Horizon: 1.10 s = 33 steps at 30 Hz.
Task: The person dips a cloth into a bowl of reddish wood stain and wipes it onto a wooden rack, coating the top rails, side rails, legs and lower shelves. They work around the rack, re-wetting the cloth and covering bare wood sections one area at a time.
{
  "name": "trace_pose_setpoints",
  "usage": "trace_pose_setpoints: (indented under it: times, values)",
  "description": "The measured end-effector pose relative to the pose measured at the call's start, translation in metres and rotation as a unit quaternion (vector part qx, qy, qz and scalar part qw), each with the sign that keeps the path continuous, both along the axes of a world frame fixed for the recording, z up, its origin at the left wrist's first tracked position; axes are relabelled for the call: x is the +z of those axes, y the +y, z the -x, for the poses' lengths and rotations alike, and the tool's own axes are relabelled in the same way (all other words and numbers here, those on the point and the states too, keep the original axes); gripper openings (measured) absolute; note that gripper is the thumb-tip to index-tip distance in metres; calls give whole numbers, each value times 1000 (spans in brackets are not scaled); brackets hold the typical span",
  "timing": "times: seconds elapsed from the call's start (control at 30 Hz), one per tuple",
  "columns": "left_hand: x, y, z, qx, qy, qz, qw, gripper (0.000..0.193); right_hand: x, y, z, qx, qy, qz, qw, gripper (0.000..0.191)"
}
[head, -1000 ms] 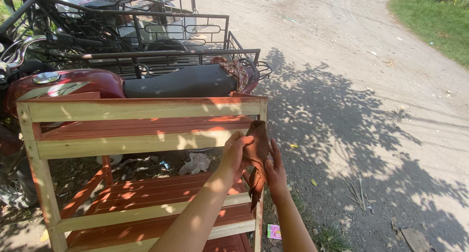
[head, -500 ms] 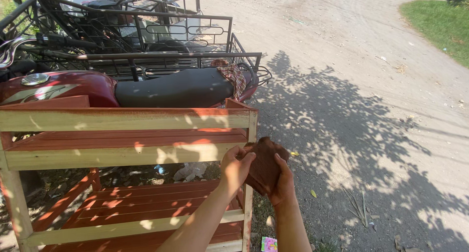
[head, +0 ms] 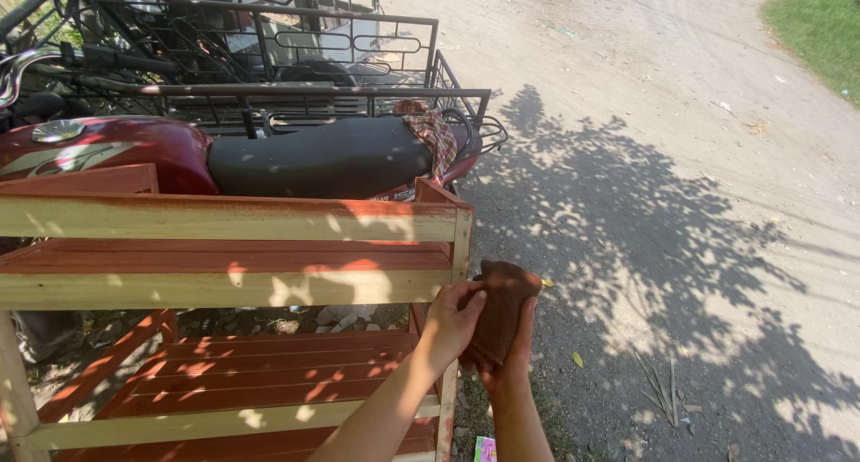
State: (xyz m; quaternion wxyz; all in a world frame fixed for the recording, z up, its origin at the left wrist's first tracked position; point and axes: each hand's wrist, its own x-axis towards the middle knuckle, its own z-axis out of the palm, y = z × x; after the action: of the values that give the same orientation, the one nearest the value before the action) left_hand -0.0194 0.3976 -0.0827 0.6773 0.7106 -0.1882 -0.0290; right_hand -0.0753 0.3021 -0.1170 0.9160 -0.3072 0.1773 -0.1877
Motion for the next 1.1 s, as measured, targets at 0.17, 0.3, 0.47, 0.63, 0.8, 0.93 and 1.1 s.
trace_pose_setpoints:
  times: [0.17, 0.3, 0.47, 0.63, 0.8, 0.93, 1.1]
  values:
    - [12, 25, 4, 129, -128, -245, 952, 26, 34, 6, -16, 13, -40, 77, 996, 58]
    - [21, 51, 7, 137, -15, -240, 961, 31, 75, -3, -68, -118, -48, 435, 891, 58]
    - [9, 65, 12, 128, 58, -238, 961, 33, 81, -6, -109, -263, 101, 759, 586, 45]
    - [-15, 72, 2, 114, 104, -272, 950, 31, 7, -3, -94, -289, 108, 803, 510, 45]
    - [-44, 85, 9, 177, -92, -229, 953, 31, -83, 15, -17, -222, 119, 803, 540, 46]
    - [-53, 89, 14, 180, -62, -190, 963, 28, -102, 36, 24, -202, 147, 788, 562, 45]
    - [-52, 97, 14, 149, 78, -162, 972, 22, -8, 15, -72, -290, 106, 764, 566, 38]
